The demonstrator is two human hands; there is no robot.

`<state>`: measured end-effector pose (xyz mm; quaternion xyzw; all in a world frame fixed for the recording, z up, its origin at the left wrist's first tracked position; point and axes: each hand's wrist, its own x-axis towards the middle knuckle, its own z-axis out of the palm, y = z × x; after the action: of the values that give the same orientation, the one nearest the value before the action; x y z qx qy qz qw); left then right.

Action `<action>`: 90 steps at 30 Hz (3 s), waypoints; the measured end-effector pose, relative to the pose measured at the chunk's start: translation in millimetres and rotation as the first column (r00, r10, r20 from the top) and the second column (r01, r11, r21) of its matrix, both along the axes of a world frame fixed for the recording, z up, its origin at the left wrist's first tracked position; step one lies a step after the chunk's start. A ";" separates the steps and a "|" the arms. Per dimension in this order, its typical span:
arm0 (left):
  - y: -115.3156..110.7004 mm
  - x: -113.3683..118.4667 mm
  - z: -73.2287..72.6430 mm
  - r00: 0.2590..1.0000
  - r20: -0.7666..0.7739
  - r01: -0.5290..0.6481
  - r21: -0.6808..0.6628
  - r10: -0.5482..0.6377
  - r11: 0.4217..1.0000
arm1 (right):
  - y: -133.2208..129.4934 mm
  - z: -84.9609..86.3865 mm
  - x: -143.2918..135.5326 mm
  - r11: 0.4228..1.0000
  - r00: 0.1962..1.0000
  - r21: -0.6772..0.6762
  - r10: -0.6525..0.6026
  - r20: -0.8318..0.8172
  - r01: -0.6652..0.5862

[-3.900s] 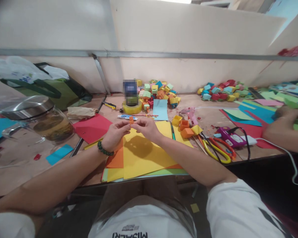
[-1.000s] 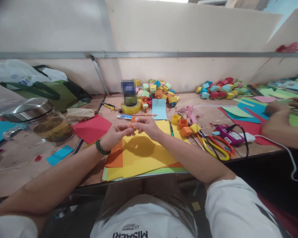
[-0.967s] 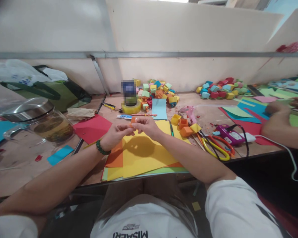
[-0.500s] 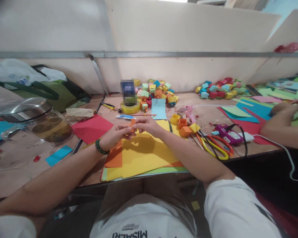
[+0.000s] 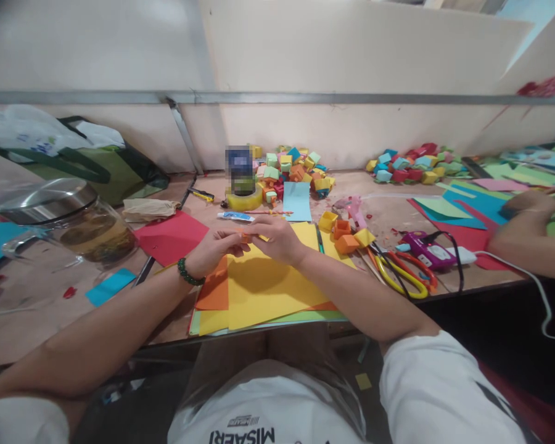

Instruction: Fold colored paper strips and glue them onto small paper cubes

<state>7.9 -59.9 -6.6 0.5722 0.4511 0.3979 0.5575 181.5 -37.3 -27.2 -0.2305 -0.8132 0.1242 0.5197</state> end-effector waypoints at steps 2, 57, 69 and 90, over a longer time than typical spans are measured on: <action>-0.7 0.4 0.2 1.000 0.021 0.010 -0.008 -0.010 1.000 | -0.5 2.6 3.6 0.980 0.992 0.197 -0.024 0.128 -0.002; 4.7 -4.2 -5.5 0.987 0.164 0.013 -0.087 0.002 0.996 | 0.8 6.2 -0.2 0.955 0.991 -0.297 -0.042 -0.130 0.001; 3.6 -3.1 -5.0 0.980 0.191 0.075 -0.132 -0.048 0.988 | 6.5 2.4 1.0 0.963 0.999 -0.271 0.017 0.042 -0.005; 5.0 -3.6 -4.9 0.982 0.184 -0.018 -0.085 0.033 0.996 | 9.9 -4.6 1.2 0.998 0.987 -0.065 0.004 0.161 0.007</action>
<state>4.3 -54.9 -11.5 0.5032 0.4207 0.4376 0.6151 182.7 -27.4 -31.8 -0.2571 -0.8479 0.1312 0.4447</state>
